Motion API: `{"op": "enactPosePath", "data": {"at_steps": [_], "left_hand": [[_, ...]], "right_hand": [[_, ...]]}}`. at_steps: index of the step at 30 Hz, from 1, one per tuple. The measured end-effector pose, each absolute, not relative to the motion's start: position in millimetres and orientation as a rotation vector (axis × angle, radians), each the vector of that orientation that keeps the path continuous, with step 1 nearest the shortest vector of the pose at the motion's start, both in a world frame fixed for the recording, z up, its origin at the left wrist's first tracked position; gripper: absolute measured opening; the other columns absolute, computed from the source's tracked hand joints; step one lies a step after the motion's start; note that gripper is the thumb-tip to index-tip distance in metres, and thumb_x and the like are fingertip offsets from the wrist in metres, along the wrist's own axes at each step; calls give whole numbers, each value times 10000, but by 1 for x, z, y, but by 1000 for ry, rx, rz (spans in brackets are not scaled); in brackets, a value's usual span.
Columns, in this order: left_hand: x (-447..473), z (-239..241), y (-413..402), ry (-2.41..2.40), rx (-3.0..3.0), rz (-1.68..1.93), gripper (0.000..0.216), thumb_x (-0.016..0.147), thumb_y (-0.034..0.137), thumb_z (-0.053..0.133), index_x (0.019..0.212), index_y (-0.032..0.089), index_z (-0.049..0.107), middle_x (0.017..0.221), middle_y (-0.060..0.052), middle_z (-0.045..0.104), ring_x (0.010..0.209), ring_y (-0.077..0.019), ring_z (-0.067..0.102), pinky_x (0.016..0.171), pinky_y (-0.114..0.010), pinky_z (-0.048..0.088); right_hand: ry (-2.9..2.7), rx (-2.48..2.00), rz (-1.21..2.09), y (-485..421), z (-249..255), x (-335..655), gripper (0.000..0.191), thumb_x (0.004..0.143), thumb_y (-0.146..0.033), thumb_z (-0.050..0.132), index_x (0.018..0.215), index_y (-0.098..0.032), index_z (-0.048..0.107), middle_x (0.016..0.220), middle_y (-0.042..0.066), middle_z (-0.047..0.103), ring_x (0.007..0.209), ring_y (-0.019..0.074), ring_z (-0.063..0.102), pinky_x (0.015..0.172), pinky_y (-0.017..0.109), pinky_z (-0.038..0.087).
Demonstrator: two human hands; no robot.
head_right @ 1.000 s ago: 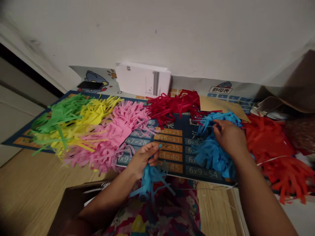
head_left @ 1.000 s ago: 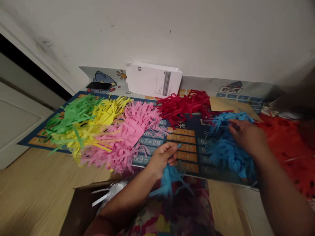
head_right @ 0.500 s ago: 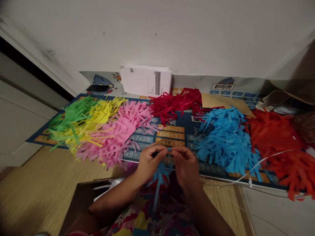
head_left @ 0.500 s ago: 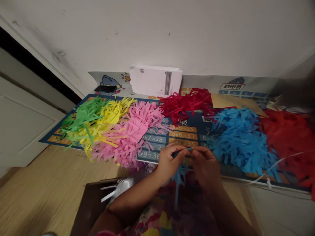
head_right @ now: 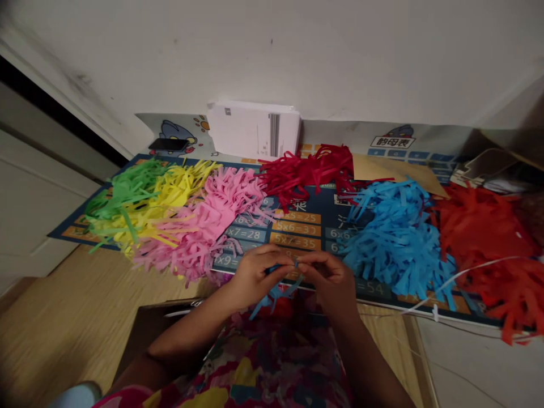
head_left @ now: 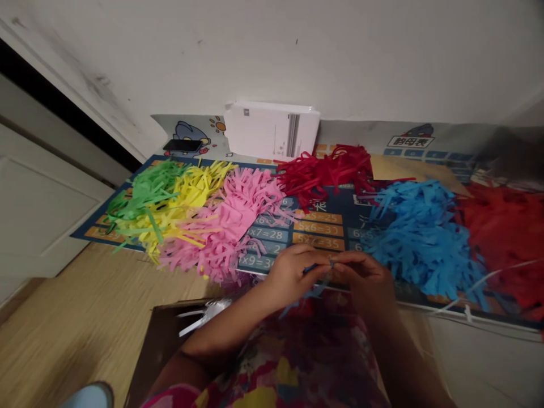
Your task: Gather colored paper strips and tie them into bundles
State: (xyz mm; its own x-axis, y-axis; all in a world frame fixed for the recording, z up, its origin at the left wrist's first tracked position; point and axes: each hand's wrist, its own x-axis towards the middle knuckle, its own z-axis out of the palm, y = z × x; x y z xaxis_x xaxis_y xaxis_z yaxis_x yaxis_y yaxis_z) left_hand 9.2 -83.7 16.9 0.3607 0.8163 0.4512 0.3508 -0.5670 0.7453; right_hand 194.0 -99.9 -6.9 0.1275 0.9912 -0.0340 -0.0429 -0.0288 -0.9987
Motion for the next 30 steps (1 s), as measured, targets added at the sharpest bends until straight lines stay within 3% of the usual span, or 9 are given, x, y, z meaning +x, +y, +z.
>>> {"op": "enactPosePath", "data": {"at_steps": [12, 18, 30], "left_hand": [[15, 15, -79, 1027, 2063, 1251, 160, 940, 261, 623, 929, 163, 748, 813, -66, 726, 757, -158, 686, 687, -243, 538], [19, 12, -75, 1042, 2025, 1229, 108, 916, 216, 653, 911, 172, 752, 824, -63, 750, 762, -162, 703, 702, -242, 535], [15, 14, -70, 990, 1761, 1103, 165, 835, 347, 769, 897, 195, 784, 885, -45, 809, 818, -180, 768, 765, -240, 576]], "right_hand": [[-989, -1269, 1104, -98, -13, 193, 163, 680, -297, 857, 736, -232, 717, 775, 14, 729, 735, 177, 676, 700, 311, 547], [-1022, -1263, 1042, -97, -12, 190, 143, 691, -290, 847, 726, -238, 719, 782, 18, 724, 780, 191, 676, 756, 338, 548], [-904, -1219, 1346, -94, -20, 194, 172, 646, -305, 853, 765, -237, 748, 770, 20, 752, 708, 194, 702, 642, 301, 574]]}}
